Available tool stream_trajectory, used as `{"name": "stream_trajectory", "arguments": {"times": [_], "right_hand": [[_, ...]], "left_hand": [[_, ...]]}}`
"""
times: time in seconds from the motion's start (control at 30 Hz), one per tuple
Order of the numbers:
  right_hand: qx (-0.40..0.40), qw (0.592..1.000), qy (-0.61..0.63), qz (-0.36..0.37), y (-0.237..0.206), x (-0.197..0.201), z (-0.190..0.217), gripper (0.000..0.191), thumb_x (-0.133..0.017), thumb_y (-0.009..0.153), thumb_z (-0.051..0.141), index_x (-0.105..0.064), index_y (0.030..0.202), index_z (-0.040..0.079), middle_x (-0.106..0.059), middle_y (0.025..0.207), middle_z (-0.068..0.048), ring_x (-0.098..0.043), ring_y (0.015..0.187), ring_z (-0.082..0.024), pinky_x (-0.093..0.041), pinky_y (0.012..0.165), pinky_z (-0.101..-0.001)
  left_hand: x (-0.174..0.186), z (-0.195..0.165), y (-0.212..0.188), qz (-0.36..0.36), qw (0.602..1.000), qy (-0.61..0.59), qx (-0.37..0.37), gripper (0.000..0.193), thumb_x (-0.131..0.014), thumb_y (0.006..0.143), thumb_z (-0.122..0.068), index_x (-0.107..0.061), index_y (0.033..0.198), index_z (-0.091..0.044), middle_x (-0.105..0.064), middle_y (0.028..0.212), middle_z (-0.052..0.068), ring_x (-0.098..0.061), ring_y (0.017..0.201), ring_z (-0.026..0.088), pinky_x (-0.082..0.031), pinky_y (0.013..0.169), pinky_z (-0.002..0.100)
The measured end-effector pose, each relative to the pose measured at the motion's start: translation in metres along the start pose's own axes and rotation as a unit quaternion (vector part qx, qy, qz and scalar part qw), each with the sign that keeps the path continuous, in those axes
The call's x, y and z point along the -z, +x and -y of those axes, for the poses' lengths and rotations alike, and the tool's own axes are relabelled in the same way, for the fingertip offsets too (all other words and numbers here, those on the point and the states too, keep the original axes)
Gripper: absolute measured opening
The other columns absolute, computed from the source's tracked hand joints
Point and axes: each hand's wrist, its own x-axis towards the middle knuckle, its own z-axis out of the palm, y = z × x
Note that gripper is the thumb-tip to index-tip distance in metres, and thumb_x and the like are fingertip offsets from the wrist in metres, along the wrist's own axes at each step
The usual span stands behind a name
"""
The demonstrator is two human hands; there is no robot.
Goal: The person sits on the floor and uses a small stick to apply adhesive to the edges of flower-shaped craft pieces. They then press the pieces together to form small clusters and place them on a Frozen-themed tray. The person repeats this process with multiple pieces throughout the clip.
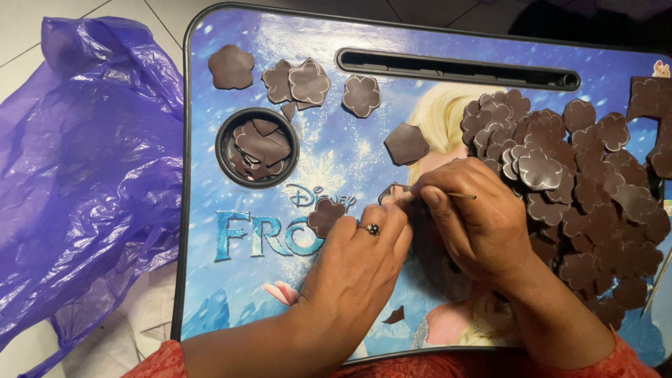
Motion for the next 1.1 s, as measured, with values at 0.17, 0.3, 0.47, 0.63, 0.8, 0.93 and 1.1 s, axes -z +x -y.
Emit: {"name": "stream_trajectory", "arguments": {"times": [0.17, 0.3, 0.47, 0.63, 0.8, 0.93, 1.1], "right_hand": [[0.001, 1.000, -0.008, -0.001, 0.000, 0.002, 0.000, 0.001, -0.063, 0.103, 0.002, -0.064, 0.102, 0.003, -0.070, 0.095, -0.009, -0.066, 0.084, -0.026, -0.051, 0.079, -0.0357], [-0.010, 1.000, -0.007, -0.007, -0.001, 0.003, -0.001, 0.001, -0.063, 0.103, 0.002, -0.064, 0.102, 0.002, -0.070, 0.094, -0.009, -0.065, 0.083, -0.025, -0.051, 0.078, -0.0354], [-0.014, 1.000, -0.006, -0.013, -0.003, 0.003, -0.001, 0.001, -0.064, 0.103, 0.002, -0.064, 0.102, 0.002, -0.069, 0.093, -0.009, -0.065, 0.083, -0.026, -0.051, 0.077, -0.0354], [-0.002, 1.000, -0.006, -0.008, -0.002, 0.004, -0.002, 0.001, -0.064, 0.102, 0.002, -0.064, 0.101, 0.002, -0.069, 0.093, -0.010, -0.065, 0.083, -0.026, -0.051, 0.077, -0.0355], [0.011, 1.000, -0.002, 0.002, -0.003, 0.008, -0.001, 0.001, -0.064, 0.102, 0.003, -0.064, 0.102, 0.002, -0.068, 0.093, -0.011, -0.067, 0.086, -0.026, -0.052, 0.080, -0.0363], [0.009, 1.000, 0.001, 0.000, -0.002, 0.006, -0.002, 0.002, -0.065, 0.102, 0.003, -0.064, 0.102, 0.002, -0.068, 0.093, -0.011, -0.067, 0.087, -0.026, -0.053, 0.080, -0.0365], [0.007, 1.000, 0.010, -0.006, -0.003, 0.007, -0.002, 0.003, -0.064, 0.103, 0.004, -0.065, 0.105, 0.002, -0.069, 0.096, -0.011, -0.068, 0.090, -0.026, -0.054, 0.082, -0.0367]], "left_hand": [[0.003, 0.003, -0.003, -0.007, 0.999, 0.043, -0.033, 0.058, -0.054, 0.079, -0.026, -0.060, 0.131, -0.001, -0.051, 0.142, 0.017, -0.050, 0.120, 0.027, -0.040, 0.074, 0.031], [0.003, 0.004, -0.002, -0.034, 0.999, 0.033, -0.018, 0.056, -0.052, 0.083, -0.026, -0.059, 0.131, 0.001, -0.049, 0.145, 0.020, -0.052, 0.119, 0.025, -0.040, 0.073, 0.029], [-0.002, 0.002, -0.002, -0.019, 1.000, 0.015, -0.012, 0.051, -0.054, 0.084, -0.025, -0.061, 0.129, 0.000, -0.050, 0.145, 0.019, -0.054, 0.107, 0.022, -0.040, 0.073, 0.029], [-0.007, -0.002, -0.003, -0.053, 0.998, -0.014, 0.016, 0.047, -0.054, 0.088, -0.026, -0.062, 0.128, -0.002, -0.053, 0.144, 0.016, -0.054, 0.102, 0.019, -0.040, 0.073, 0.029], [-0.011, -0.003, -0.001, -0.061, 0.997, -0.038, 0.026, 0.035, -0.055, 0.091, -0.028, -0.064, 0.118, -0.007, -0.055, 0.142, 0.015, -0.055, 0.098, 0.020, -0.041, 0.073, 0.031], [-0.011, -0.003, -0.001, -0.065, 0.996, -0.044, 0.030, 0.036, -0.057, 0.092, -0.031, -0.064, 0.119, -0.009, -0.055, 0.141, 0.013, -0.055, 0.096, 0.019, -0.041, 0.071, 0.031], [-0.010, -0.002, -0.001, -0.065, 0.996, -0.059, 0.035, 0.046, -0.059, 0.091, -0.037, -0.062, 0.126, -0.008, -0.056, 0.140, 0.011, -0.055, 0.094, 0.019, -0.041, 0.071, 0.031]]}}
